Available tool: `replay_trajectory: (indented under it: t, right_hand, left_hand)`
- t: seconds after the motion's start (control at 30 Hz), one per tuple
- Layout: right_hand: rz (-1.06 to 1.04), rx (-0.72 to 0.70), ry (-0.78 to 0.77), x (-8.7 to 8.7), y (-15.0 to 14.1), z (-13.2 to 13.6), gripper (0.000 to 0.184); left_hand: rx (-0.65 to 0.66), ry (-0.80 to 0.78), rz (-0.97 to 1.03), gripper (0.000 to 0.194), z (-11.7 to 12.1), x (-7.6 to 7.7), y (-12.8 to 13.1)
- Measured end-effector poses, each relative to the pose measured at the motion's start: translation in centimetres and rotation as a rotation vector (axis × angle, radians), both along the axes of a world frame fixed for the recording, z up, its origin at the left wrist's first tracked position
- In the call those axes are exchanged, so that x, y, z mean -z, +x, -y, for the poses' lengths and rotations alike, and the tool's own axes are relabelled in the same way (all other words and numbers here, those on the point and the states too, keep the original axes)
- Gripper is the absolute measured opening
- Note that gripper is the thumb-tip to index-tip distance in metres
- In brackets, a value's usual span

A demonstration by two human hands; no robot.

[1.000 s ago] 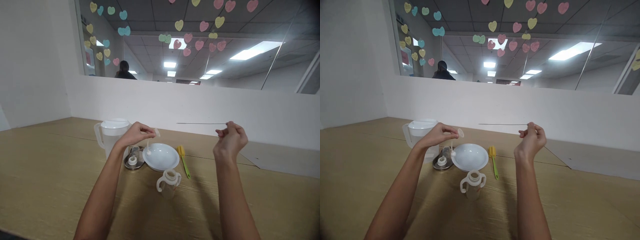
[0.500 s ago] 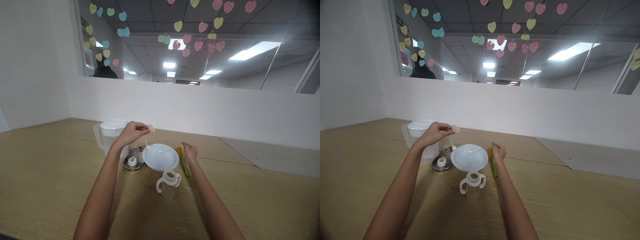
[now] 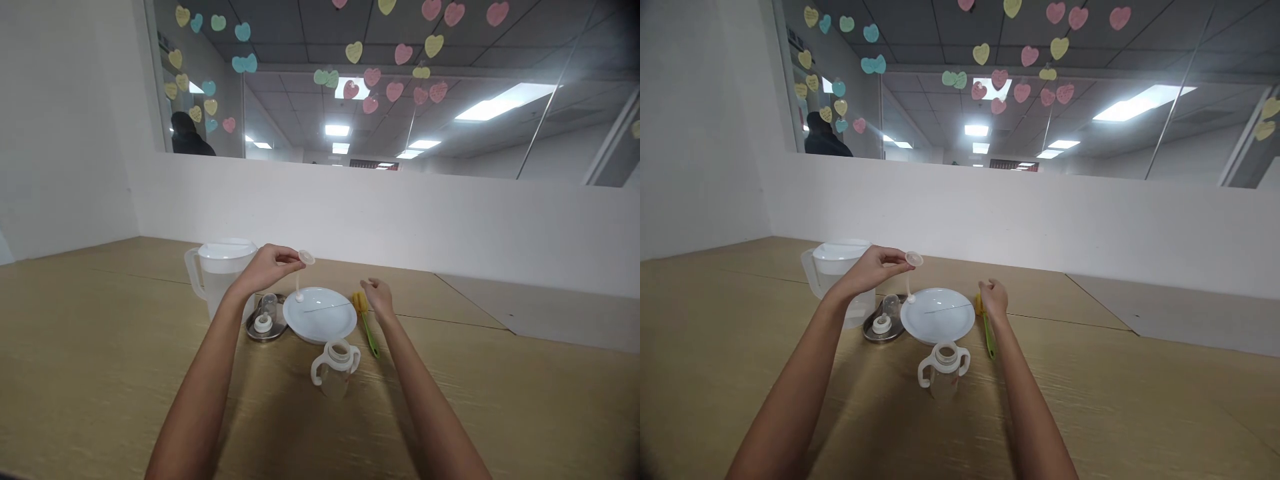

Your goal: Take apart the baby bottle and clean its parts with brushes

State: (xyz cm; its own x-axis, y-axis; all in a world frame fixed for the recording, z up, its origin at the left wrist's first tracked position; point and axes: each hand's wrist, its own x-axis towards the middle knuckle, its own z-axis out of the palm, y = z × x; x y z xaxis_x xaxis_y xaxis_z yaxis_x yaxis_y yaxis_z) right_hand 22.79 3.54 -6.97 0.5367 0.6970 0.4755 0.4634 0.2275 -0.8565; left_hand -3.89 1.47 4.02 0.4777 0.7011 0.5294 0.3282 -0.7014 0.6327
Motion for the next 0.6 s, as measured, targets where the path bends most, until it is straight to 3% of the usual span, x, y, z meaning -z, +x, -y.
replay_trajectory:
  t: [0.1, 0.2, 0.27, 0.4, 0.6]
  right_hand:
    - [0.004, -0.157, -0.016, -4.0, -1.2, 2.5, 0.040]
    - [0.039, -0.477, 0.025, -7.4, -3.5, 6.0, 0.049]
    - [0.131, -0.518, 0.030, -8.8, -4.9, 8.2, 0.053]
    - [0.282, -0.549, 0.029, -9.7, -6.5, 10.5, 0.056]
    - [0.359, -0.494, 0.040, -9.6, -6.3, 10.7, 0.048]
  left_hand:
    - [0.065, -0.003, -0.005, 0.028, 0.6, 0.0, 1.0]
    - [0.123, -0.010, -0.021, 0.025, 1.3, 0.1, 2.1]
    - [0.169, -0.021, -0.036, 0.024, 1.8, 0.1, 2.7]
    - [0.243, -0.019, -0.053, 0.022, 2.6, 0.1, 3.3]
    - [0.305, 0.021, -0.056, 0.023, 2.2, 0.8, 3.8]
